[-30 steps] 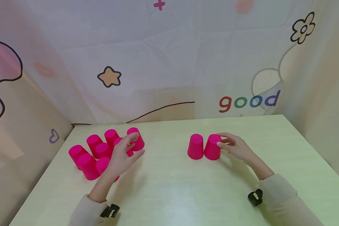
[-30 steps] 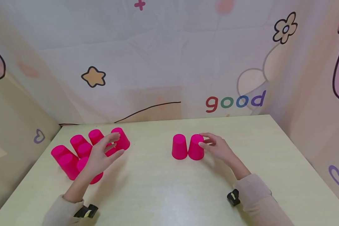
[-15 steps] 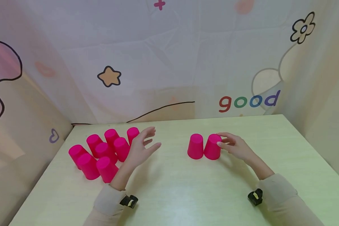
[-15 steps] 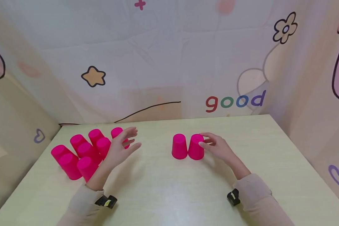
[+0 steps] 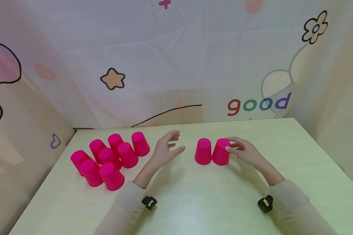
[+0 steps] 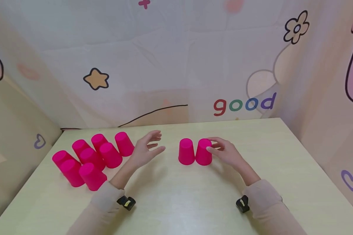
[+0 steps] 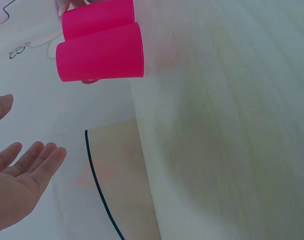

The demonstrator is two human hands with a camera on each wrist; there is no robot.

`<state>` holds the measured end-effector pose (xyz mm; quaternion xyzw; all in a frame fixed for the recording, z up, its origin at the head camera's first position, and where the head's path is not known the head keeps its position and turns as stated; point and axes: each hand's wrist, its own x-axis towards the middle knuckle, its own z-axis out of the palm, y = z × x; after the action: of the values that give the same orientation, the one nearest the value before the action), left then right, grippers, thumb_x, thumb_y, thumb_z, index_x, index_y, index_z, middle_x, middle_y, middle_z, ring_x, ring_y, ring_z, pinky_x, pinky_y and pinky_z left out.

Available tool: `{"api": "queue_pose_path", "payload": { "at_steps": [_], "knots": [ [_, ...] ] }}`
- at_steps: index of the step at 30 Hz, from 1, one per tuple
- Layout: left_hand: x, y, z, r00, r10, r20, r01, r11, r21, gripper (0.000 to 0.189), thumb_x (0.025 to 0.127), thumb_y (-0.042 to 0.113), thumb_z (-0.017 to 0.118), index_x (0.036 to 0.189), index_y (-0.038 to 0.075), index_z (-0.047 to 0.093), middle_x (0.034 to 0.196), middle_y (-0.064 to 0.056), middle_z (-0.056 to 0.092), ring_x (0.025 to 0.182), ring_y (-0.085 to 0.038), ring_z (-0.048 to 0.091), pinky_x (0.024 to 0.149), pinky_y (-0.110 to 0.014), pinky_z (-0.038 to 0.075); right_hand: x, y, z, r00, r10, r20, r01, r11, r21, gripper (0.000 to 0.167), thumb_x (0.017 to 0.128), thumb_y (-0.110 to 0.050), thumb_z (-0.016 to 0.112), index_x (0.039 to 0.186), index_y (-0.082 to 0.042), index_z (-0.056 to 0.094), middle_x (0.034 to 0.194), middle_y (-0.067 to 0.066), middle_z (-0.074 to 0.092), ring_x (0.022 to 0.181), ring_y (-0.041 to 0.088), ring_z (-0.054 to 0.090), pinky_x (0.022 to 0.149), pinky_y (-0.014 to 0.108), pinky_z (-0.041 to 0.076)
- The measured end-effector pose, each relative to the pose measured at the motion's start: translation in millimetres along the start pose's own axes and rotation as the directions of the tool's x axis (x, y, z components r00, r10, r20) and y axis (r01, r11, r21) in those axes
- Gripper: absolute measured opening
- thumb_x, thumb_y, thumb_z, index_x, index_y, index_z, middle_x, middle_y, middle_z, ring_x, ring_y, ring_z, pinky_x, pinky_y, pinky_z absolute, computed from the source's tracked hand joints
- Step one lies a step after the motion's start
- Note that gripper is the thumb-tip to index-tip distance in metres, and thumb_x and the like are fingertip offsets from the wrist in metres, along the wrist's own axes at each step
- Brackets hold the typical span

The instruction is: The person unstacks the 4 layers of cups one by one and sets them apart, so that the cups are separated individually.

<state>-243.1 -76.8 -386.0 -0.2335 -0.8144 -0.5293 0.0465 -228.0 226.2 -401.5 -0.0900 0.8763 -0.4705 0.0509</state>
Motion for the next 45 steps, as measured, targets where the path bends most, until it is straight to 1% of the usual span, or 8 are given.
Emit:
{"api": "queue_pose_path", "payload": {
  "at_steps": [6,10,18,24,28,36,40,45],
  "knots": [
    [8.9,0.3,14.6,0.999,0.008,0.041,-0.01,0.999,0.036,0.055,0.081,0.01,0.068,0.129,0.0,0.044,0.12,-0.015,0.053,0.108,-0.028,0.053,0.088,-0.039,0.047,-0.9,-3,-1,1.0,-0.003,0.006,0.003,1.0,0.009,0.052,0.09,-0.027,0.057,0.134,-0.005,0.041,0.122,0.024,0.049,0.106,0.039,0.051,0.077,0.046,0.051],
    [14.3,-1.0,22.4,0.998,-0.009,0.067,0.005,0.999,0.053,0.055,0.08,0.01,0.069,0.129,0.0,0.044,0.119,-0.015,0.053,0.108,-0.03,0.053,0.088,-0.04,0.047,-1.3,-3,-1,1.0,-0.006,0.006,0.006,1.0,0.014,0.051,0.09,-0.026,0.057,0.133,-0.005,0.042,0.121,0.024,0.05,0.105,0.039,0.052,0.077,0.045,0.051],
    [21.8,-5.8,34.3,0.992,-0.07,0.101,0.065,0.997,0.045,0.056,0.08,0.011,0.069,0.13,0.002,0.043,0.121,-0.014,0.052,0.11,-0.032,0.051,0.089,-0.04,0.046,-1.1,-6,0,1.0,-0.005,0.002,0.005,1.0,0.007,0.05,0.09,-0.026,0.057,0.133,-0.005,0.042,0.121,0.024,0.05,0.105,0.039,0.052,0.077,0.045,0.051],
    [27.7,-8.5,42.9,0.979,-0.137,0.151,0.13,0.99,0.057,0.061,0.078,0.014,0.071,0.131,0.005,0.042,0.124,-0.014,0.05,0.112,-0.032,0.049,0.089,-0.038,0.046,0.1,-6,-1,1.0,-0.003,0.001,0.003,1.0,0.006,0.05,0.089,-0.026,0.058,0.132,-0.005,0.043,0.121,0.023,0.051,0.105,0.039,0.052,0.078,0.045,0.05],
    [32.7,-10.3,49.4,0.973,-0.138,0.187,0.126,0.989,0.076,0.062,0.077,0.017,0.072,0.13,0.004,0.044,0.125,-0.015,0.05,0.111,-0.032,0.05,0.086,-0.035,0.047,0.5,-4,-1,1.0,0.001,-0.003,-0.001,1.0,0.003,0.049,0.089,-0.026,0.058,0.132,-0.006,0.044,0.12,0.023,0.051,0.105,0.039,0.052,0.078,0.045,0.051],
    [40.1,-15.6,60.1,0.96,-0.157,0.231,0.136,0.985,0.101,0.061,0.075,0.02,0.074,0.127,0.006,0.047,0.118,-0.006,0.054,0.108,-0.024,0.05,0.079,-0.028,0.048,-0.7,-5,-1,1.0,-0.004,-0.002,0.004,1.0,0.001,0.051,0.09,-0.026,0.058,0.133,-0.005,0.042,0.121,0.024,0.05,0.104,0.039,0.052,0.078,0.046,0.05],
    [41.3,-16.1,63.6,0.96,-0.137,0.244,0.116,0.989,0.096,0.054,0.075,0.019,0.074,0.123,0.008,0.051,0.113,-0.003,0.057,0.105,-0.021,0.051,0.076,-0.027,0.049,-1.0,-5,-1,1.0,-0.004,-0.004,0.004,1.0,0.002,0.05,0.09,-0.025,0.057,0.133,-0.005,0.042,0.121,0.024,0.05,0.105,0.039,0.052,0.078,0.046,0.05],
    [39.5,-14.1,65.4,0.961,-0.136,0.24,0.112,0.988,0.108,0.051,0.075,0.018,0.075,0.12,0.01,0.052,0.11,-0.001,0.058,0.104,-0.019,0.051,0.076,-0.027,0.049,-0.4,-2,-1,1.0,0.002,0.0,-0.002,1.0,0.006,0.051,0.09,-0.026,0.058,0.133,-0.005,0.042,0.121,0.024,0.05,0.105,0.039,0.052,0.077,0.045,0.051]
  ]
}}
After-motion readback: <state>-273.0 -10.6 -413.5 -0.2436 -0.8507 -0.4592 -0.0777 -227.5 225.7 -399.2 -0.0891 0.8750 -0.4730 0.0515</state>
